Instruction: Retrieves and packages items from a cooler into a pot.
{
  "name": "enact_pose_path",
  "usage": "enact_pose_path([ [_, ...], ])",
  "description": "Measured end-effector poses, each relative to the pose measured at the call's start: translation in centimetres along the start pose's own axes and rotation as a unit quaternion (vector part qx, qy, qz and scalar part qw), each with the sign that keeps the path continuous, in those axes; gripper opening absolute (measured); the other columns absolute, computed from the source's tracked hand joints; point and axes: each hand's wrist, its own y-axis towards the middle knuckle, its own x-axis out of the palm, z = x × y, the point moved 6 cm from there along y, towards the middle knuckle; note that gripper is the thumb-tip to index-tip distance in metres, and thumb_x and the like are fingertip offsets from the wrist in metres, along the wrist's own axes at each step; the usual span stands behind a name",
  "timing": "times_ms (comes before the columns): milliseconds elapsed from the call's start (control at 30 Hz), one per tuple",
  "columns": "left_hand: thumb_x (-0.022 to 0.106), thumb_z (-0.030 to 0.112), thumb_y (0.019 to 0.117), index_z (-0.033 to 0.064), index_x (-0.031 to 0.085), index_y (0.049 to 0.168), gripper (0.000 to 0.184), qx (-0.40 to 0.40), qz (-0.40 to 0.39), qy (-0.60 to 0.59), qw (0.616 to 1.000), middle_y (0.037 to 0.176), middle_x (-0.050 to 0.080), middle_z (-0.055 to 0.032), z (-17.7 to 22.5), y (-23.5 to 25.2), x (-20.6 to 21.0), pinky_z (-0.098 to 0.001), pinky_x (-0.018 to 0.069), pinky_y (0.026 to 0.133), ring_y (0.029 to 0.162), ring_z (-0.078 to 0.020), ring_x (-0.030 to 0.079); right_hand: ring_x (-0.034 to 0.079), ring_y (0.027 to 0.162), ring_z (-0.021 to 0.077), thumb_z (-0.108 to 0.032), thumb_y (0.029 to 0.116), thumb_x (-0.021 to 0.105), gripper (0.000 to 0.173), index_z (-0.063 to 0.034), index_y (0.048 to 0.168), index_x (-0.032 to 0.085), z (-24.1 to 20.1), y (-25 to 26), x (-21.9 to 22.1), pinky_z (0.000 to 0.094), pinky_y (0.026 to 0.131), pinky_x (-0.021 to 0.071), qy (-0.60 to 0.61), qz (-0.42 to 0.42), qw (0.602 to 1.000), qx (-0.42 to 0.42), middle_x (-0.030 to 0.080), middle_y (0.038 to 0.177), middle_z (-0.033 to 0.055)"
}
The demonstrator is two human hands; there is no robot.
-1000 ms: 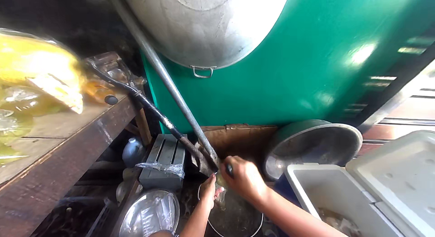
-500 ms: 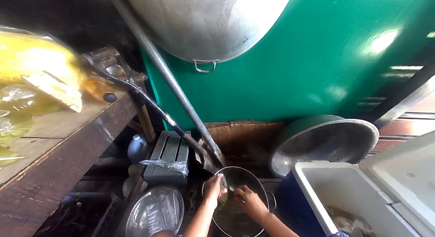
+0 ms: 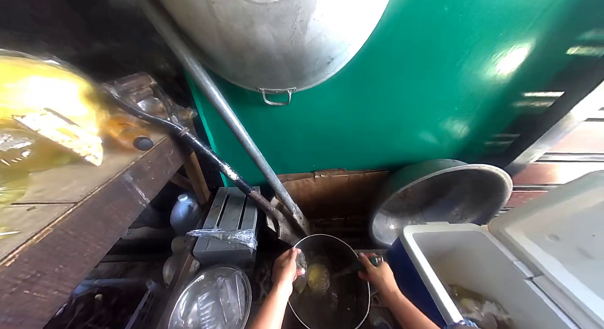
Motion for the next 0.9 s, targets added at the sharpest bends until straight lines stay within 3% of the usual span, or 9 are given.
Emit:
enact_pose_path([
  [100,0.046,0.03,0.111,0.0059,0.068,0.125,0.035,0.0,-0.012,-0.007,1.0,0.126,0.065,-0.0185,0.1,0.0,0.2,-0.0427,0.057,0.077,0.093,-0.0284,0.068,0.073,0.078,0.023,-0.03,0.1025,0.065,0.029,-0.0037,0.114,0.069,-5.8,-1.0,-1.3,0.0407,0.071,0.0632,0.0,-0.022,0.999,-0.05,0.072,0.099,0.0139],
  [233,0.049,0.032,0.1101,0.0061,0.068,0.126,0.036,0.015,-0.002,-0.005,1.0,0.113,0.066,-0.0165,0.6,-0.5,0.3,-0.0343,0.0508,0.062,0.072,-0.0202,0.062,0.073,0.07,0.019,-0.031,0.102,0.065,0.027,-0.0056,0.109,0.069,-13.1,-2.9,-2.2,0.0369,0.065,0.0635,-0.032,-0.024,0.995,-0.09,0.073,0.09,0.0096],
  [500,0.048,0.034,0.11,0.0085,0.064,0.134,0.038,0.009,-0.008,-0.038,0.999,0.13,0.063,-0.0164,1.0,-1.0,0.7,-0.0336,0.0526,0.064,0.077,-0.021,0.065,0.07,0.061,0.0137,-0.034,0.1019,0.064,0.023,-0.0122,0.102,0.071,-23.6,-8.0,-0.6,0.0336,0.063,0.0612,-0.16,-0.033,0.965,-0.207,0.071,0.075,0.0037],
  [600,0.05,0.036,0.1091,0.0102,0.06,0.14,0.042,0.004,-0.013,-0.071,0.997,0.13,0.061,-0.019,1.5,-1.5,1.5,-0.0344,0.054,0.067,0.08,-0.0224,0.065,0.07,0.071,0.0181,-0.036,0.1002,0.062,0.027,-0.0105,0.099,0.072,-25.1,-10.9,2.1,0.0424,0.07,0.059,-0.248,-0.032,0.91,-0.33,0.07,0.079,0.0053],
  [667,0.049,0.037,0.1094,0.008,0.059,0.141,0.044,0.004,-0.007,-0.086,0.996,0.122,0.064,-0.0207,1.8,-1.6,1.9,-0.0359,0.0543,0.068,0.078,-0.023,0.065,0.071,0.083,0.0248,-0.036,0.1005,0.057,0.033,-0.0077,0.102,0.073,-24.7,-13.6,4.4,0.0462,0.075,0.0577,-0.304,-0.053,0.851,-0.425,0.072,0.091,0.0102],
  [733,0.049,0.036,0.1096,0.0032,0.064,0.131,0.042,0.005,0.019,-0.107,0.994,0.101,0.067,-0.0182,2.1,-1.6,2.3,-0.0351,0.053,0.063,0.069,-0.021,0.062,0.072,0.078,0.0289,-0.034,0.102,0.054,0.033,-0.0059,0.103,0.072,-23.8,-16.3,6.1,0.0463,0.066,0.0585,-0.34,-0.061,0.788,-0.51,0.071,0.094,0.014],
  [800,0.048,0.034,0.11,0.001,0.064,0.128,0.041,0.004,0.02,-0.123,0.992,0.098,0.065,-0.0179,2.2,-1.9,2.5,-0.0363,0.0541,0.065,0.07,-0.0215,0.062,0.069,0.062,0.0249,-0.029,0.0983,0.057,0.027,-0.0067,0.094,0.071,-23.1,-17.6,6.5,0.0403,0.05,0.0553,-0.337,-0.011,0.736,-0.588,0.068,0.084,0.0117],
  [833,0.048,0.034,0.1102,0.0018,0.064,0.129,0.041,0.003,0.019,-0.119,0.993,0.097,0.065,-0.0172,2.1,-1.9,2.6,-0.0354,0.0531,0.064,0.069,-0.0205,0.061,0.068,0.06,0.0235,-0.028,0.0973,0.058,0.025,-0.0072,0.092,0.071,-22.7,-17.4,6.4,0.0387,0.048,0.0546,-0.336,0.009,0.728,-0.598,0.068,0.082,0.0107],
  [900,0.047,0.035,0.1102,0.0051,0.062,0.134,0.041,-0.001,0.007,-0.102,0.995,0.103,0.067,-0.0178,1.7,-1.5,2.8,-0.0336,0.0521,0.062,0.068,-0.0197,0.062,0.07,0.067,0.0255,-0.028,0.0997,0.057,0.027,-0.0063,0.098,0.072,-21.2,-15.0,6.0,0.0409,0.055,0.0572,-0.348,0.002,0.76,-0.549,0.07,0.089,0.0127],
])
